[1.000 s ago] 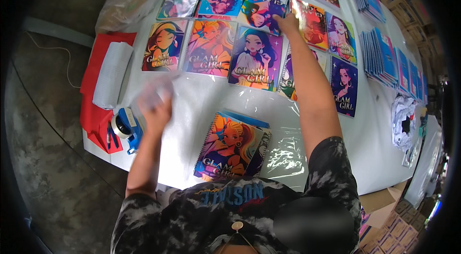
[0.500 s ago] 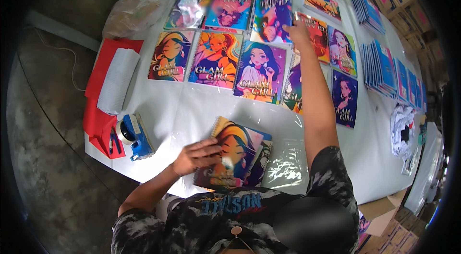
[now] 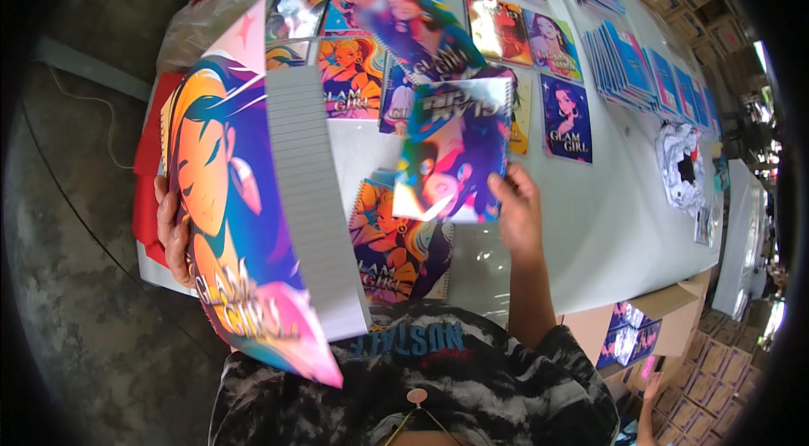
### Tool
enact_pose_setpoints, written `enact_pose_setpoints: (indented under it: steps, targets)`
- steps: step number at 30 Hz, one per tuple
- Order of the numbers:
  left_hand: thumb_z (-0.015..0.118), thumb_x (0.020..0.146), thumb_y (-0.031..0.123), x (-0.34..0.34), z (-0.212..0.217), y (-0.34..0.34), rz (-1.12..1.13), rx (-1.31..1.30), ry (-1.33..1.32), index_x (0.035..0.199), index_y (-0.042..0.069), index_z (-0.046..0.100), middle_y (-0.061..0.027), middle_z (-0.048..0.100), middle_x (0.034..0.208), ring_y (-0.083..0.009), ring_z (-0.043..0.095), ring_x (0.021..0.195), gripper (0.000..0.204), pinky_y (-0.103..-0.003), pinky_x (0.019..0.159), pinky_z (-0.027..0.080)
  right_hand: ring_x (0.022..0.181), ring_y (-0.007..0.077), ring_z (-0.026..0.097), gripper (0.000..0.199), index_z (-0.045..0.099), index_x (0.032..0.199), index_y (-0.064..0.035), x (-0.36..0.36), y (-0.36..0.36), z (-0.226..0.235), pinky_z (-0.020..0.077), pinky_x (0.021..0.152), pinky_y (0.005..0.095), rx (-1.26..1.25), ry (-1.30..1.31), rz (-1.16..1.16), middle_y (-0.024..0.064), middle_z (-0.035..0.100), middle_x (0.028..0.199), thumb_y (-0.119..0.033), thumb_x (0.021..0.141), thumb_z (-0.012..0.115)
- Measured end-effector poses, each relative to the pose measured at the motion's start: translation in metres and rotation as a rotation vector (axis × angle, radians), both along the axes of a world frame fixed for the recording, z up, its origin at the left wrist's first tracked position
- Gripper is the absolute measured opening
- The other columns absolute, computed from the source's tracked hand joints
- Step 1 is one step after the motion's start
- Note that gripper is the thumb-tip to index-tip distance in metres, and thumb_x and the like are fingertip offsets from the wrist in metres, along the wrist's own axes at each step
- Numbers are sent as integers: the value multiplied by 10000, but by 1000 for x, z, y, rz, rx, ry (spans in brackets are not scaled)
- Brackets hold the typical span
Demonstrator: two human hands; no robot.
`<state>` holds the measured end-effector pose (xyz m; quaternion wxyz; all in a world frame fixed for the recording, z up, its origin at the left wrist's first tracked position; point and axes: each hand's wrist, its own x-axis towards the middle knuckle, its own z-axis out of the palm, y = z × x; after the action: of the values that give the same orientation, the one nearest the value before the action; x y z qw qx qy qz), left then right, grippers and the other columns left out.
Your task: The person places spiral-bound notebooks into clear plastic sleeves and seals them. They then stack the packaged notebooks on the table. Later, the person moves to a different area and places stacks of notebooks into cardboard boxes.
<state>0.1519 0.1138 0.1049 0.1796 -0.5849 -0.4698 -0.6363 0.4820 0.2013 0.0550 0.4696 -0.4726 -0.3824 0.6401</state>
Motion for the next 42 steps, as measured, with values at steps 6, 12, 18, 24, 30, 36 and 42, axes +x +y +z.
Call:
enact_pose_setpoints:
  steps: [6, 12, 18, 24, 30, 36, 42]
  targets:
    - [681, 702, -6, 40, -71, -29, -578, -513, 286, 1128, 151, 587, -98, 528, 1241, -280, 413, 1256, 463, -445, 951, 436, 630, 94, 521, 173, 577, 907, -21, 0, -106, -60, 425, 559, 242, -268, -308, 124, 14, 578, 767, -180, 848, 616]
    - [572, 731, 85, 39, -109, -32, -489, -991, 622, 1122, 252, 625, 22, 492, 1323, -214, 395, 1274, 429, -512, 1062, 220, 866, 304, 558, 308, 617, 1012, -15, 28, -72, -59, 433, 779, 390, 154, -1034, 234, 150, 604, 920, -265, 833, 613]
    - [570, 782, 7, -39, -83, 176, -29, -656, 174, 1151, 38, 550, -194, 578, 1120, -357, 541, 1042, 371, -411, 908, 410, 876, 290, 599, 278, 630, 1030, -23, 11, 130, -64, 453, 812, 356, 520, -991, -10, 163, 628, 939, -206, 821, 622]
    - [609, 789, 357, -140, -155, 366, 246, -1136, 182, 1212, -44, 440, -291, 552, 1092, -410, 533, 1053, 607, -433, 905, 429, 796, 296, 647, 293, 654, 948, 13, -116, 331, -91, 494, 734, 359, 626, -839, -24, 200, 653, 840, -228, 786, 614]
    - [616, 740, 388, -128, -152, 391, 382, -1503, 309, 1182, -54, 424, -313, 557, 1068, -412, 570, 1009, 654, -434, 865, 468, 1077, 333, 533, 454, 637, 950, -38, -253, 380, -117, 406, 907, 453, 180, -1218, 93, 189, 583, 1105, -400, 686, 714]
    - [560, 752, 190, -167, -128, 387, 312, -1279, 90, 1039, -21, 570, -218, 635, 962, -382, 615, 872, 357, -436, 761, 470, 1082, 321, 523, 339, 644, 960, -108, -272, 398, -119, 303, 953, 489, 316, -1040, -31, 153, 597, 1108, -331, 707, 682]
    - [530, 820, 49, -59, -56, 186, 167, -540, -457, 969, -24, 609, -183, 605, 998, -254, 583, 872, 184, -356, 766, 458, 853, 107, 541, 195, 565, 1033, -21, -187, 339, 18, 414, 786, 241, 1163, -229, -88, 55, 612, 888, -69, 846, 599]
